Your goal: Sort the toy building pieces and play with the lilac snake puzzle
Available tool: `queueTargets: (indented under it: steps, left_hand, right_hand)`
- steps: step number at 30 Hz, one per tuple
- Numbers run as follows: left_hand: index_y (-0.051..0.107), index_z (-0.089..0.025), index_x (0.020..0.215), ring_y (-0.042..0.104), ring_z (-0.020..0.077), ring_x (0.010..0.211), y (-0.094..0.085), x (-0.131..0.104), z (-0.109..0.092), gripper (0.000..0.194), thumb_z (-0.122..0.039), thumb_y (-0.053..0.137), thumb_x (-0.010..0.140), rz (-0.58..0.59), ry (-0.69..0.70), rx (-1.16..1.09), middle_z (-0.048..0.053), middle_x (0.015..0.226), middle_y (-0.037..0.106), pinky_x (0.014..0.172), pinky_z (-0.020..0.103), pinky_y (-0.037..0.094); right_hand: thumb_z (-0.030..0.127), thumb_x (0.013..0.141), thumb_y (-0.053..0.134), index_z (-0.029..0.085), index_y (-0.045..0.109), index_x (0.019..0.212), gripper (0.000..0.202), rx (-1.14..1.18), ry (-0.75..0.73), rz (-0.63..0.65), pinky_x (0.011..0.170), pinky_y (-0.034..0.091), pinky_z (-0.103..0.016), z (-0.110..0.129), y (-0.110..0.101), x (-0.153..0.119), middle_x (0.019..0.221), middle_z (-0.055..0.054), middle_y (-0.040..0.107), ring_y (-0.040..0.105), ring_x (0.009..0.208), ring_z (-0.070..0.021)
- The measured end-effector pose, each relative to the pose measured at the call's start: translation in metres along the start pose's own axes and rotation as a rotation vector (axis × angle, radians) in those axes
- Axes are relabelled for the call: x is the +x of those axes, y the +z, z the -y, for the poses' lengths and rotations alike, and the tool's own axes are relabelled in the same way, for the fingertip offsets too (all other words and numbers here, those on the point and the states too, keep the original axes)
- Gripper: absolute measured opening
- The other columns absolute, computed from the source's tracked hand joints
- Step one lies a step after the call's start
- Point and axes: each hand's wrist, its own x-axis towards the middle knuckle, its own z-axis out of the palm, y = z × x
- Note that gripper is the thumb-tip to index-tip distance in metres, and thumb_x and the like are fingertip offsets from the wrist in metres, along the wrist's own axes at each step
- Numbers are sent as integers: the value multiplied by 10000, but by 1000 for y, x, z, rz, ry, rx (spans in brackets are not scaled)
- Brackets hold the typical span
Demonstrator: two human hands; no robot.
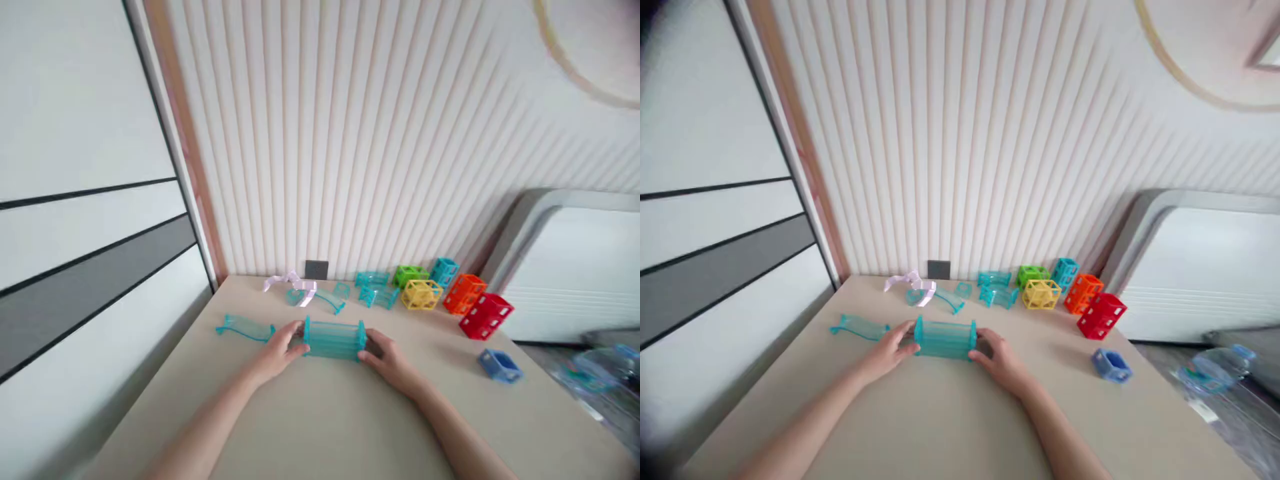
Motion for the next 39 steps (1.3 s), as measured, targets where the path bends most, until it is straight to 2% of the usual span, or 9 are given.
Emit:
queueTargets:
  steps: [4, 8, 10, 17, 29, 35, 39]
  left_hand:
    - [599, -229, 1180, 662, 262, 1121, -2, -2, -3, 350, -438, 633, 901, 5, -1, -3, 85, 1193, 711, 1017, 403, 502]
    - [523, -226, 1302, 661, 265, 1133, -1, -4, -2, 501, -482, 641, 888, -29, -8, 6, 111, 1250, 683, 1017, 421, 512]
    - [483, -225, 1341, 660, 265, 1136, 0, -5, -1, 543, -491, 632, 893, -53, -5, 22, 125, 1266, 671, 1029, 437, 507]
    - [503, -230, 1312, 666, 262, 1115, 5, -5, -1, 445, -481, 549, 948, -90, 32, 57, 118, 1234, 678, 1012, 444, 516]
    - [508, -243, 1313, 667, 255, 1117, 5, -6, -10, 413, -464, 527, 964, -90, 48, 88, 107, 1230, 687, 1010, 429, 525]
    - [487, -239, 1308, 667, 250, 1120, 4, -6, -9, 401, -466, 504, 977, -81, 67, 108, 114, 1230, 681, 1008, 417, 526]
    - [474, -236, 1317, 665, 247, 1125, 5, -5, -7, 406, -465, 497, 983, -73, 66, 114, 118, 1248, 670, 1016, 415, 521]
  right_hand:
    - [597, 914, 602, 207, 573, 1324, 566, 31, -36, -36, 1015, 498, -454, -5, 1, 1, 1271, -135, 678, 640, 1141, -299]
    - [644, 915, 559, 212, 474, 1444, 689, 78, -73, -102, 1042, 481, -486, -8, 2, 1, 1336, -149, 642, 607, 1210, -316]
    - [651, 915, 552, 209, 495, 1432, 683, 86, -74, -99, 1032, 490, -479, -7, 3, 2, 1329, -146, 649, 618, 1194, -314]
    - [681, 894, 563, 192, 595, 1345, 667, 92, -41, -88, 993, 519, -443, -4, 2, 4, 1248, -133, 702, 658, 1121, -311]
    - [658, 899, 579, 200, 607, 1327, 628, 98, -46, -91, 986, 522, -432, -4, 3, 4, 1228, -128, 712, 659, 1113, -301]
    - [657, 893, 584, 198, 620, 1298, 613, 74, -52, -100, 946, 536, -417, -4, 3, 5, 1186, -122, 724, 673, 1051, -293]
    - [651, 897, 585, 192, 609, 1294, 607, 95, -55, -88, 962, 523, -419, -4, 2, 5, 1205, -127, 713, 664, 1083, -294]
